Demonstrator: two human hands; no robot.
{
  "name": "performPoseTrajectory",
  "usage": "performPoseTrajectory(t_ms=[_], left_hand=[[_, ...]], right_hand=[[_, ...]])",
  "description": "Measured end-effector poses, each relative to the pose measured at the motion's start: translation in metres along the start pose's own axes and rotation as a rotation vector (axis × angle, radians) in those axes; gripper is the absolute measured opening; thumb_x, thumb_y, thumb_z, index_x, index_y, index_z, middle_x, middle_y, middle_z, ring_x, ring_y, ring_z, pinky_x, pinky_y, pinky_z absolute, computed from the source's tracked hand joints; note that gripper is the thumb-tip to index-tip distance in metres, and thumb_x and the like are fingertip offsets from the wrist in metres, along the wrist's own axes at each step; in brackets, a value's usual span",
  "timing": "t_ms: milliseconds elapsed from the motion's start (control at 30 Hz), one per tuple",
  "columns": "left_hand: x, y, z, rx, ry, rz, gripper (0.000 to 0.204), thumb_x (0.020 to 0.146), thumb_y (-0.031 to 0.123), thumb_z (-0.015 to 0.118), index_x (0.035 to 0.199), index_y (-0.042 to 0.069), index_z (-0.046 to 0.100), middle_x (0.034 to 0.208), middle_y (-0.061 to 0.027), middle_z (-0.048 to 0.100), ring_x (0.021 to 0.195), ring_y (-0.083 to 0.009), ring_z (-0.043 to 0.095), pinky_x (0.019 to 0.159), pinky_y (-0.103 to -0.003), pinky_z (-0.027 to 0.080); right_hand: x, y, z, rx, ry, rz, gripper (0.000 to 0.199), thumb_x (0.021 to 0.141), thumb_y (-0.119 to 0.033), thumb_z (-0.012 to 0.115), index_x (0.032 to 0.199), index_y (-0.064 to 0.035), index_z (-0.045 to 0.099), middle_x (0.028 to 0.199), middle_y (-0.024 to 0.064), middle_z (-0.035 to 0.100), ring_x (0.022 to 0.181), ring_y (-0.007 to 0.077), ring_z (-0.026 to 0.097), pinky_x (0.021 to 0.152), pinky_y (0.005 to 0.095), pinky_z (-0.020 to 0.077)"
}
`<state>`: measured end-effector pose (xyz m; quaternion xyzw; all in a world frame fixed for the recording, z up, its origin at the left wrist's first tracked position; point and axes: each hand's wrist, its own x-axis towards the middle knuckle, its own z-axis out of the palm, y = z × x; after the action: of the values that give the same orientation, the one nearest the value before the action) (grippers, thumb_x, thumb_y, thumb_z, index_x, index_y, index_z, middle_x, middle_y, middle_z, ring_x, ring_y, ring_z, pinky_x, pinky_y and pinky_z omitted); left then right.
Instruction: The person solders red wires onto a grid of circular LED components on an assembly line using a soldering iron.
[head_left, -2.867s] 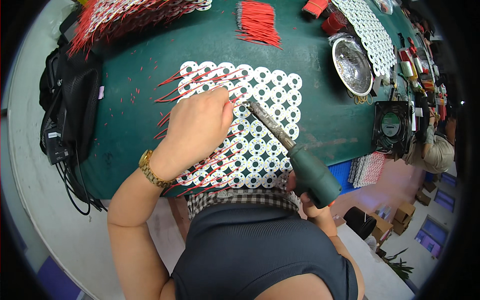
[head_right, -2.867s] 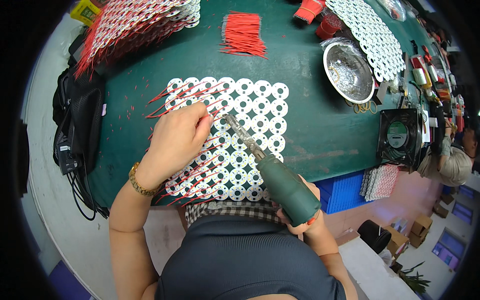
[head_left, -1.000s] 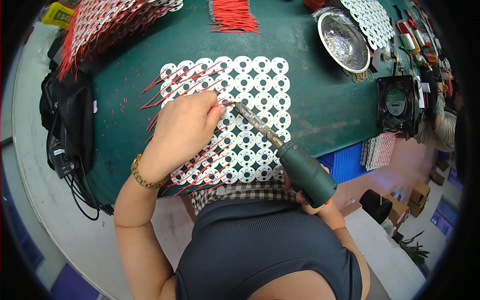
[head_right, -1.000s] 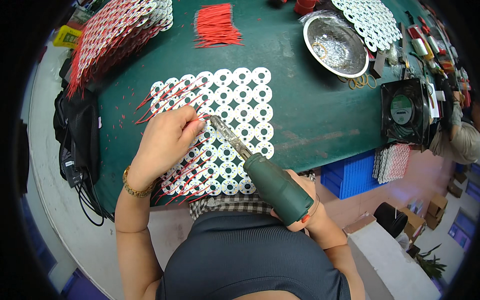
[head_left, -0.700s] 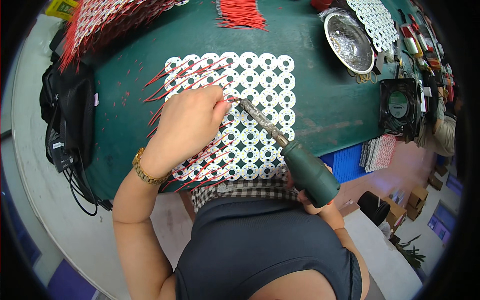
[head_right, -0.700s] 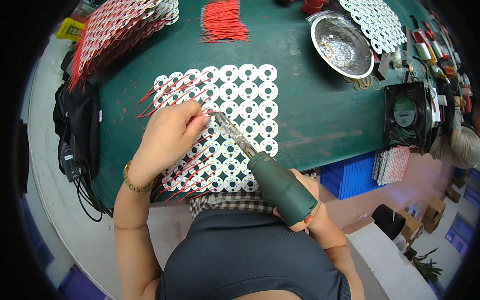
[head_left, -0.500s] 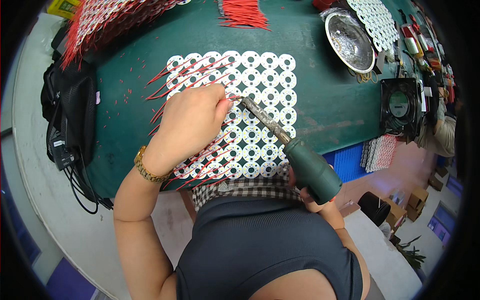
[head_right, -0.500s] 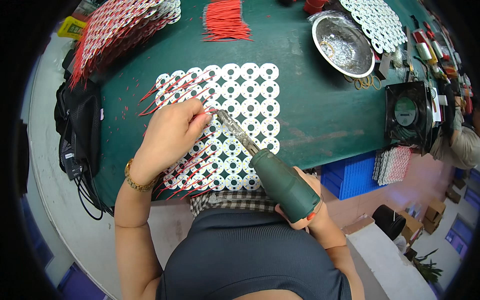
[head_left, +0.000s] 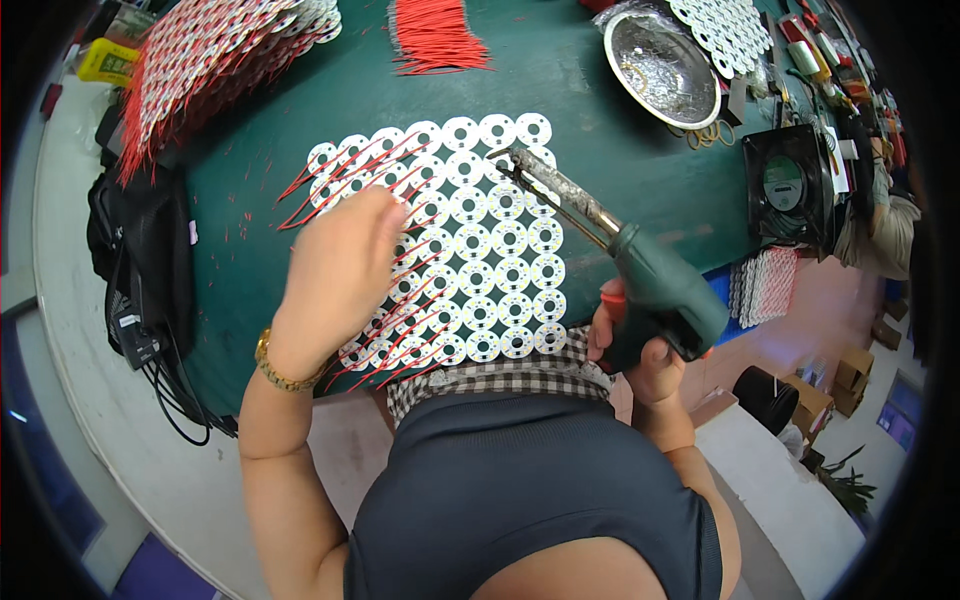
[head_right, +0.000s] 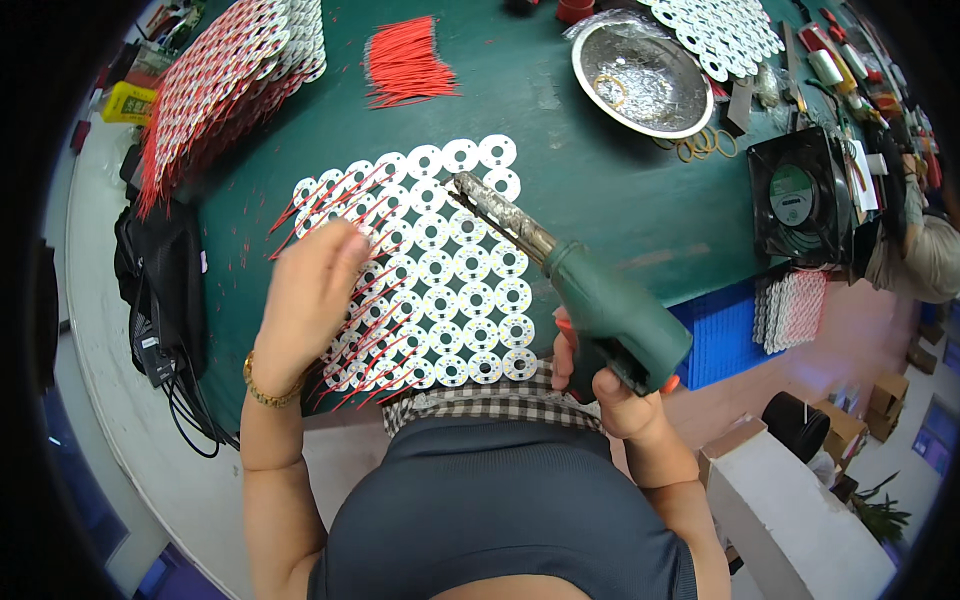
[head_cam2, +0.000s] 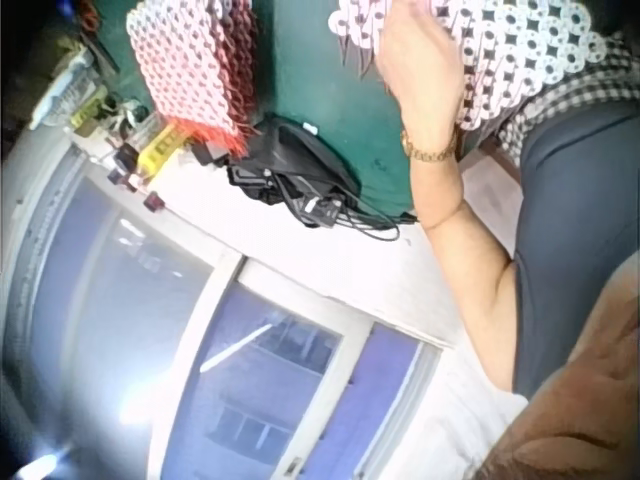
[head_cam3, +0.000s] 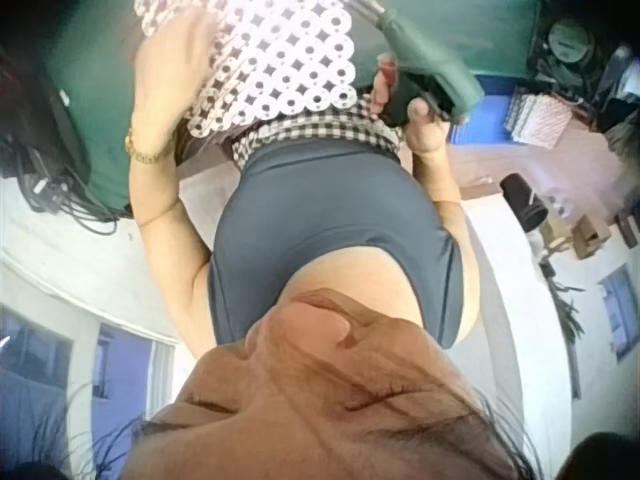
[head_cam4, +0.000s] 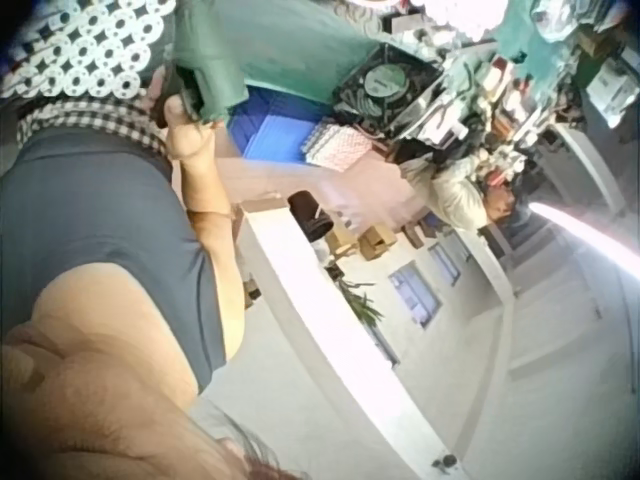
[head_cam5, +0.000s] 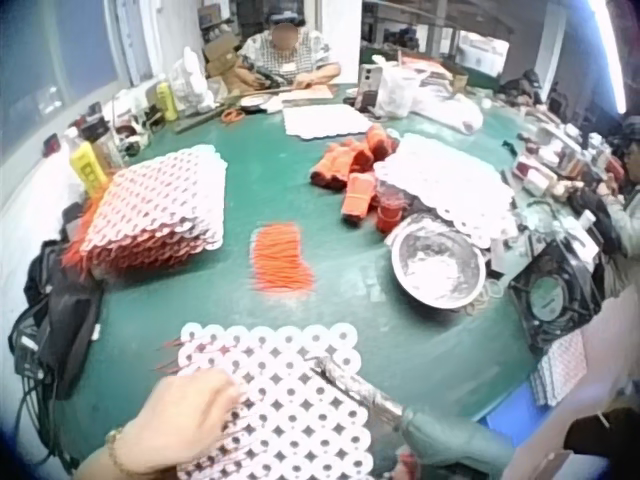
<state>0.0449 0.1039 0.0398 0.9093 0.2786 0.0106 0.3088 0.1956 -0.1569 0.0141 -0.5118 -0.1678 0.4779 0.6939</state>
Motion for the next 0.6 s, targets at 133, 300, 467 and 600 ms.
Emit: performPoseTrajectory(t_ms=[133, 300, 467, 600], left_hand=[[0.005, -0.004, -0.015, 0.020, 0.412, 0.075, 0.016, 0.095, 0.009, 0.054, 0.094, -0.003, 0.063, 0.078, -0.0147, 0.055, 0.070, -0.0264, 0.056, 0.066, -0.035, 0.045], [0.015, 0.006, -0.022, 0.021, 0.327, 0.109, 0.006, 0.084, 0.001, 0.065, 0.090, -0.001, 0.066, 0.073, -0.0079, 0.057, 0.063, -0.0184, 0.054, 0.061, -0.028, 0.044], [0.032, 0.005, -0.012, -0.210, 0.280, 0.113, 0.008, 0.085, 0.003, 0.067, 0.089, -0.004, 0.065, 0.080, -0.0055, 0.063, 0.066, -0.0082, 0.054, 0.061, -0.023, 0.044], [0.053, 0.005, 0.000, -0.230, 0.247, 0.120, 0.007, 0.085, 0.003, 0.065, 0.086, -0.003, 0.064, 0.077, -0.0062, 0.062, 0.066, -0.0090, 0.054, 0.060, -0.023, 0.045]], right_hand=[[0.014, -0.014, 0.005, -0.049, 0.100, 0.020, 0.084, 0.075, -0.059, 0.071, 0.121, 0.0068, 0.046, 0.073, 0.0092, 0.054, 0.061, 0.0175, 0.057, 0.057, 0.0288, 0.0494], [0.019, -0.021, 0.005, -0.096, 0.073, -0.054, 0.074, 0.073, -0.042, 0.076, 0.122, 0.0068, 0.050, 0.086, 0.0121, 0.056, 0.068, 0.0179, 0.056, 0.059, 0.0315, 0.0502], [0.026, -0.013, -0.010, -0.248, -0.048, -0.049, 0.072, 0.075, -0.040, 0.075, 0.127, 0.0035, 0.052, 0.095, 0.0096, 0.057, 0.075, 0.0163, 0.054, 0.063, 0.0315, 0.0502], [0.035, -0.002, -0.018, -0.371, -0.073, -0.028, 0.070, 0.078, -0.043, 0.071, 0.127, 0.0031, 0.053, 0.101, 0.0082, 0.057, 0.074, 0.0150, 0.054, 0.061, 0.0303, 0.0484]])
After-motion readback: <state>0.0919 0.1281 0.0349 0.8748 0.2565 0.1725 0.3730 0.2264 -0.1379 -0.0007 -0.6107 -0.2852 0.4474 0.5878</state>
